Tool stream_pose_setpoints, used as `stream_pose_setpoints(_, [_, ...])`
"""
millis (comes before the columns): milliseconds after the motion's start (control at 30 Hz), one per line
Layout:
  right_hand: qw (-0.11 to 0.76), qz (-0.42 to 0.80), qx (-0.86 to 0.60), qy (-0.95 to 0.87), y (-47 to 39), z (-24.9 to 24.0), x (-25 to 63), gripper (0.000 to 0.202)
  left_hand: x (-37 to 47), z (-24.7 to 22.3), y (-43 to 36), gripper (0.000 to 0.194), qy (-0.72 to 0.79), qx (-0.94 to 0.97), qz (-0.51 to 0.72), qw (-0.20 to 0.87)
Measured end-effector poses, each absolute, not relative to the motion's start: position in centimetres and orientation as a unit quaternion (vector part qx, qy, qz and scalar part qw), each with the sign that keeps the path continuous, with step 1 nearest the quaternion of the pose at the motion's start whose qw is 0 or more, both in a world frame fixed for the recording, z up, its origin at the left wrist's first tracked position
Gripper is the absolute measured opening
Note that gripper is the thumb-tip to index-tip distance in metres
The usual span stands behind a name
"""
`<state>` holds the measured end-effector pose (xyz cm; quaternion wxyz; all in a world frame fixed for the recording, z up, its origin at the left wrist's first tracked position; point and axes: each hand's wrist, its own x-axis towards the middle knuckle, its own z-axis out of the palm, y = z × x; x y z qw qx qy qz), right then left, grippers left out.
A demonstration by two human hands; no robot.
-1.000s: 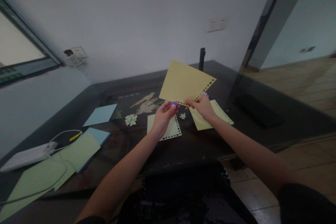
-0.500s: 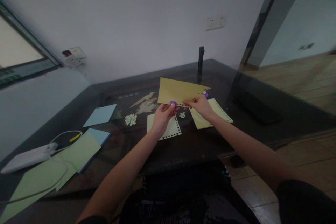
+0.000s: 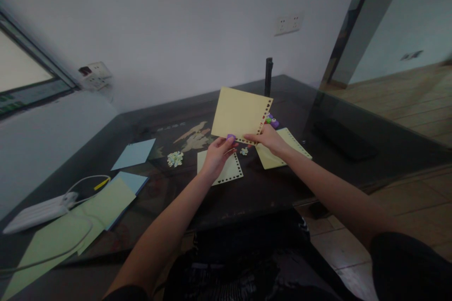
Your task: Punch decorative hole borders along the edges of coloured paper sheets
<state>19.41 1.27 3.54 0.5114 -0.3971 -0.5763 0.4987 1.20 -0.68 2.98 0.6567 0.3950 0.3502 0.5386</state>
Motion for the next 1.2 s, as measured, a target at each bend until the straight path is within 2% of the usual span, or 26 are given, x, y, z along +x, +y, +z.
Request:
stream_pose_setpoints(1000, [0.516, 0.458, -0.410, -0.596, 1.67, 2.88, 19.84, 0.033, 1.08, 2.95, -0.64, 0.029, 0.412, 0.437, 0.525, 0.604])
stream_pose_setpoints(1200, [0.492, 0.457, -0.397, -0.626, 1.71, 2.55, 20.00, 0.032, 1.07, 2.97, -0.96, 0.027, 0.412, 0.448, 0.517, 0.602])
